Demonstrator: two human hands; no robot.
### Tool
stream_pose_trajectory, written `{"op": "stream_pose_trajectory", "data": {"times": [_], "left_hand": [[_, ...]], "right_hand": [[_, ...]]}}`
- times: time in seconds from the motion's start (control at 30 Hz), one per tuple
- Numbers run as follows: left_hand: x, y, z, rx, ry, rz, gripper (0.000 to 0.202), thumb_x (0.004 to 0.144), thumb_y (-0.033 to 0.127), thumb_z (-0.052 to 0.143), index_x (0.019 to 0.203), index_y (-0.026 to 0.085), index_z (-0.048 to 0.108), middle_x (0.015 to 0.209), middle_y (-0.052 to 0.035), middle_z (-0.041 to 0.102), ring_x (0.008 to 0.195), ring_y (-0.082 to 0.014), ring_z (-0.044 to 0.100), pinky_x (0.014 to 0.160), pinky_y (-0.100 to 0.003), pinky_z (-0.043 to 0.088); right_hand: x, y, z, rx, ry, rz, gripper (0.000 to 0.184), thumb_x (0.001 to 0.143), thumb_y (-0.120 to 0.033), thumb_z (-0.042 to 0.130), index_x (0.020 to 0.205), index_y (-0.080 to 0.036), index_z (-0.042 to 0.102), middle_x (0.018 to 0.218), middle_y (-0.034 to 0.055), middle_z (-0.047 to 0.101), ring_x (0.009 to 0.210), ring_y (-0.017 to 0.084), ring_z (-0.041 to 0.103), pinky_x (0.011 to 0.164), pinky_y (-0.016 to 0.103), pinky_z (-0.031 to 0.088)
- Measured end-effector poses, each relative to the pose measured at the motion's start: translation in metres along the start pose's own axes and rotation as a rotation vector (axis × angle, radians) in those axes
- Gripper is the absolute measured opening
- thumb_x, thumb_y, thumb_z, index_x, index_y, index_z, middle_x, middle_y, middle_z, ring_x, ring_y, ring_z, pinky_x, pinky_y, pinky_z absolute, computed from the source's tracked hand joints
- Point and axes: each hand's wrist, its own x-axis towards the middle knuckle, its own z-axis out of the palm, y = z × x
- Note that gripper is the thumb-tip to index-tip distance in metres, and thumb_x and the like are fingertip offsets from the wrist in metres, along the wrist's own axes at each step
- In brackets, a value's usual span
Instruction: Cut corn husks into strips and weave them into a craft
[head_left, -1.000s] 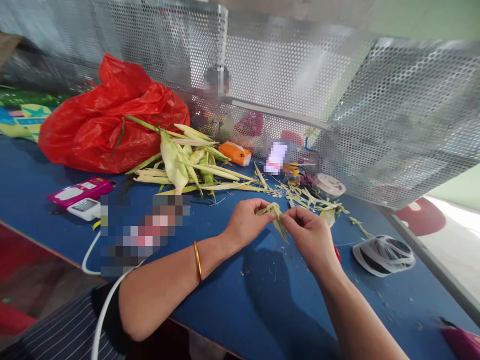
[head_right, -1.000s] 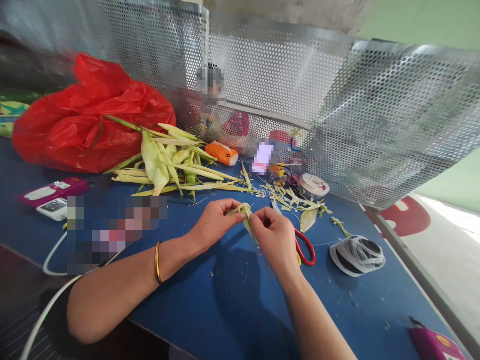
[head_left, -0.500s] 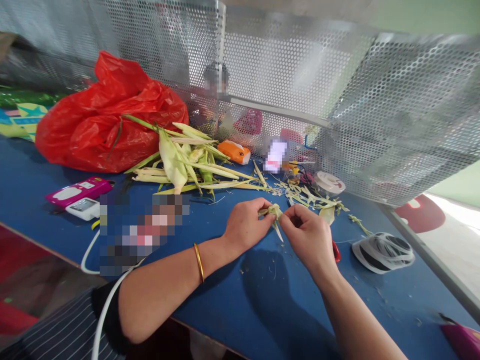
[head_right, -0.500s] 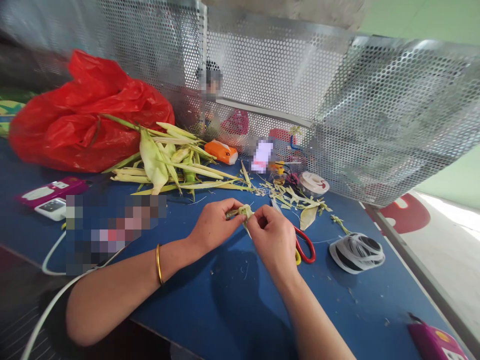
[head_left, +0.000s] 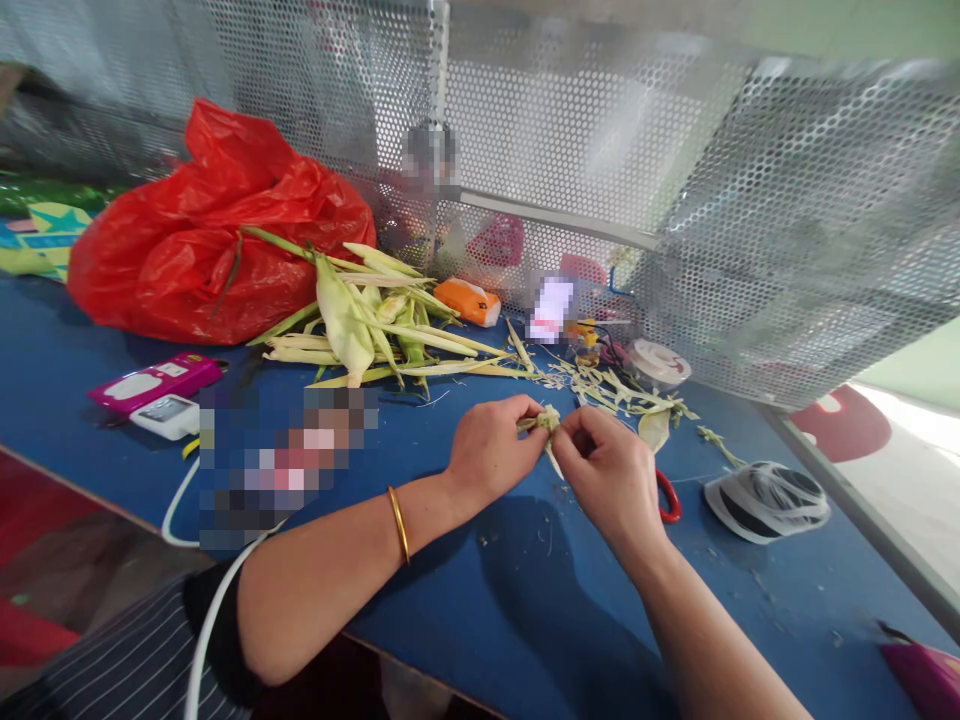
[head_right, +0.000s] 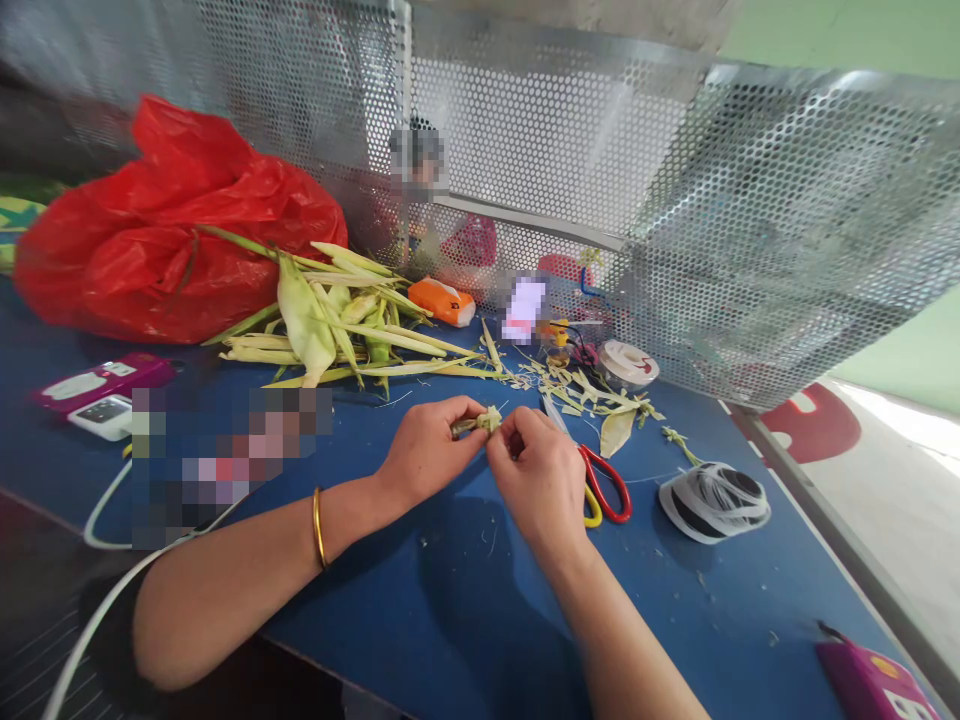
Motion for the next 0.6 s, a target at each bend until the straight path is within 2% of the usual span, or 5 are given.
{"op": "stream_pose_trajectory", "data": {"times": [0.13, 0.23, 0.4, 0.5, 0.6], "left_hand": [[0.003, -0.002, 0.000, -0.067, -0.058, 0.006, 0.017, 0.078, 0.023, 0.059, 0.087, 0.020, 0.074, 0.085, -0.0026, 0.074, 0.076, -0.0164, 0.063, 0.067, -0.025, 0.043], [0.005, -0.004, 0.000, -0.166, -0.107, -0.010, 0.016, 0.076, 0.022, 0.061, 0.085, 0.019, 0.074, 0.082, -0.0016, 0.073, 0.074, -0.0154, 0.062, 0.067, -0.024, 0.043], [0.005, -0.005, 0.002, -0.226, -0.254, -0.009, 0.015, 0.073, 0.021, 0.061, 0.079, 0.017, 0.074, 0.071, 0.0000, 0.067, 0.068, -0.0137, 0.056, 0.061, -0.023, 0.039], [0.005, -0.005, 0.001, -0.297, -0.370, -0.022, 0.014, 0.073, 0.022, 0.061, 0.075, 0.015, 0.073, 0.066, 0.0010, 0.063, 0.065, -0.0124, 0.052, 0.058, -0.023, 0.036], [0.004, -0.002, 0.000, -0.372, -0.516, -0.050, 0.013, 0.072, 0.021, 0.061, 0.072, 0.016, 0.072, 0.062, 0.0027, 0.060, 0.060, -0.0107, 0.048, 0.057, -0.022, 0.035]], "right_hand": [[0.002, 0.004, 0.002, 0.155, 0.017, 0.102, 0.014, 0.085, -0.035, 0.058, 0.079, -0.022, 0.060, 0.063, -0.0023, 0.060, 0.055, 0.014, 0.052, 0.054, 0.025, 0.036], [0.007, 0.010, 0.001, 0.356, -0.027, 0.203, 0.024, 0.086, -0.043, 0.057, 0.096, -0.021, 0.061, 0.066, -0.0015, 0.063, 0.056, 0.015, 0.054, 0.053, 0.026, 0.038], [0.014, 0.015, -0.004, 0.519, -0.229, 0.308, 0.037, 0.077, -0.054, 0.065, 0.067, -0.018, 0.066, 0.055, -0.0025, 0.054, 0.052, 0.012, 0.043, 0.049, 0.025, 0.032], [0.016, 0.016, -0.005, 0.646, -0.195, 0.362, 0.031, 0.066, -0.047, 0.076, 0.065, -0.017, 0.068, 0.058, -0.0018, 0.057, 0.053, 0.011, 0.044, 0.050, 0.025, 0.033], [0.017, 0.018, -0.003, 0.665, -0.109, 0.381, 0.029, 0.067, -0.045, 0.075, 0.063, -0.017, 0.067, 0.053, -0.0039, 0.052, 0.050, 0.010, 0.041, 0.049, 0.024, 0.032]]}}
